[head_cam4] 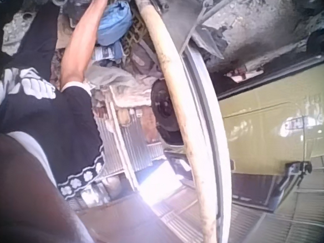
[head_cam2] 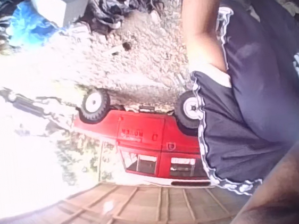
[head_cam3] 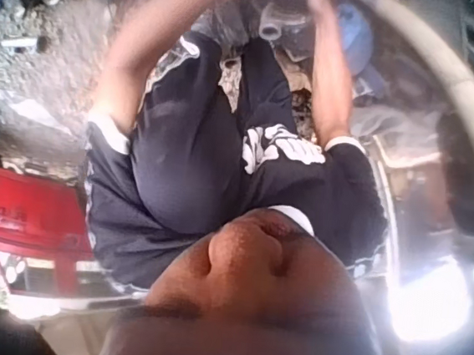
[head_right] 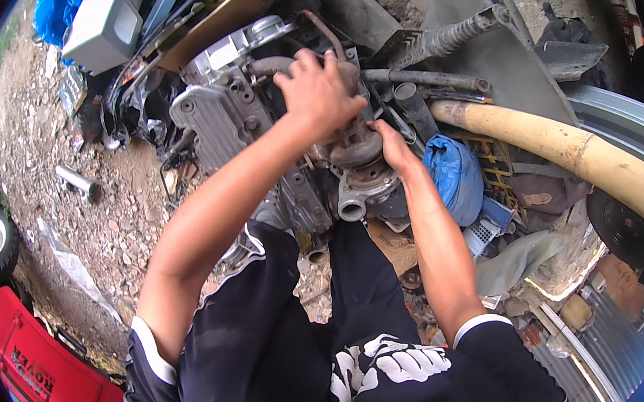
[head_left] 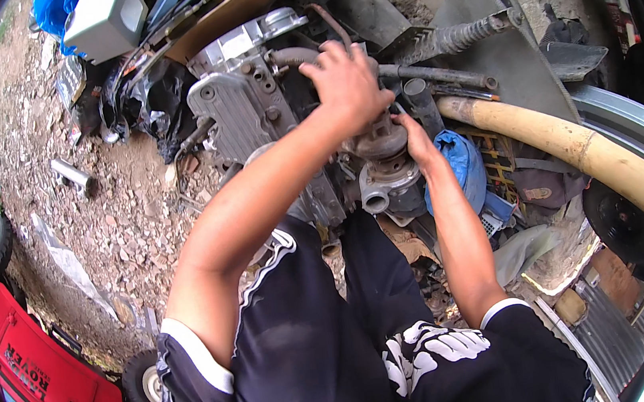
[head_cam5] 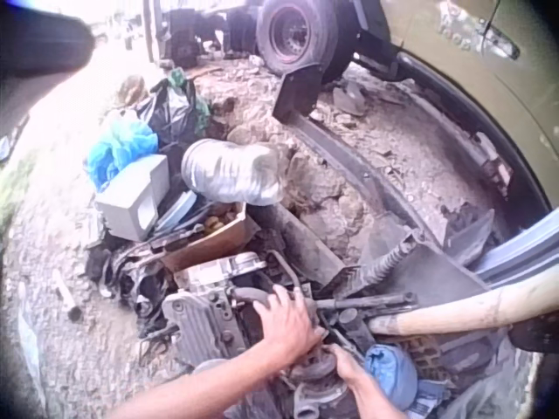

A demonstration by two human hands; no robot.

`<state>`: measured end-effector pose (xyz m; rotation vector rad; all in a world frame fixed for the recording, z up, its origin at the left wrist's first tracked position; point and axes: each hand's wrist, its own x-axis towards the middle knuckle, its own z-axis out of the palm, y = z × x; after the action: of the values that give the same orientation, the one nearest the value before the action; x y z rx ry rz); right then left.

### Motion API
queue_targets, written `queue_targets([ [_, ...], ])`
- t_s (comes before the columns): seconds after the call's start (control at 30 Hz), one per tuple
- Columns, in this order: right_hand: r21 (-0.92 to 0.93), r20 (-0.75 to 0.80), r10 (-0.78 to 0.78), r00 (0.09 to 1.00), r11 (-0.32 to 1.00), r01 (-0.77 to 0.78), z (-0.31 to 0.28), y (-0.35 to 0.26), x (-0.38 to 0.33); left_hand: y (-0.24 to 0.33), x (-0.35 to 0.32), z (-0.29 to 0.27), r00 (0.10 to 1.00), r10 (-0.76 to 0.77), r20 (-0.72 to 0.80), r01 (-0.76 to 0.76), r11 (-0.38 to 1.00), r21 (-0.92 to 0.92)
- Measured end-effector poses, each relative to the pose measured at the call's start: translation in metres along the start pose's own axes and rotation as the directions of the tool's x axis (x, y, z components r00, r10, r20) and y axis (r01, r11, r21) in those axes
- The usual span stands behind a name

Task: The person removes an exhaust manifold from an engine block, then uses a wrench to loosen bolts and separate the manifold into smaller pieces. The person also uses a metal rod to clean the inside of the manifold sections.

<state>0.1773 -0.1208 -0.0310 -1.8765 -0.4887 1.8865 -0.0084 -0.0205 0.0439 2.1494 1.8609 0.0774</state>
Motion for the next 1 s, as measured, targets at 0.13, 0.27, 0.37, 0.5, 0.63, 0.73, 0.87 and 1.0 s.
queue_targets([
  [0.13,-0.217,0.091,-0.334,0.938,0.913,0.346,-0.006,0.011,0.029,0.010,0.000,0.043,0.630,0.767,0.123,-0.713,0.634,-0.300],
  [0.27,0.028,0.015,-0.223,0.975,0.975,0.222,-0.032,0.035,0.037,0.012,-0.007,0.028,0.631,0.775,-0.004,-0.732,0.594,-0.334],
  [0.37,-0.286,0.029,-0.378,0.925,0.884,0.370,-0.001,0.020,0.014,-0.001,-0.011,0.039,0.662,0.745,-0.078,-0.716,0.598,-0.360],
  [0.5,-0.426,-0.036,-0.347,0.937,0.854,0.300,0.005,0.013,-0.009,-0.001,-0.020,0.040,0.657,0.742,-0.132,-0.730,0.582,-0.360],
  [0.63,-0.398,-0.052,-0.354,0.934,0.865,0.306,-0.005,0.026,0.014,-0.004,-0.022,0.039,0.648,0.754,-0.110,-0.726,0.566,-0.391],
  [0.73,-0.306,-0.028,-0.245,0.969,0.925,0.225,-0.011,0.027,0.017,-0.002,-0.016,0.041,0.652,0.732,-0.196,-0.737,0.551,-0.392],
  [0.87,-0.462,-0.075,-0.463,0.883,0.801,0.381,-0.010,0.038,0.028,0.008,-0.016,0.031,0.717,0.696,-0.041,-0.664,0.663,-0.346],
  [1.0,-0.186,0.005,-0.260,0.966,0.948,0.256,-0.026,0.038,0.040,0.009,-0.024,0.035,0.707,0.695,-0.134,-0.694,0.644,-0.321],
])
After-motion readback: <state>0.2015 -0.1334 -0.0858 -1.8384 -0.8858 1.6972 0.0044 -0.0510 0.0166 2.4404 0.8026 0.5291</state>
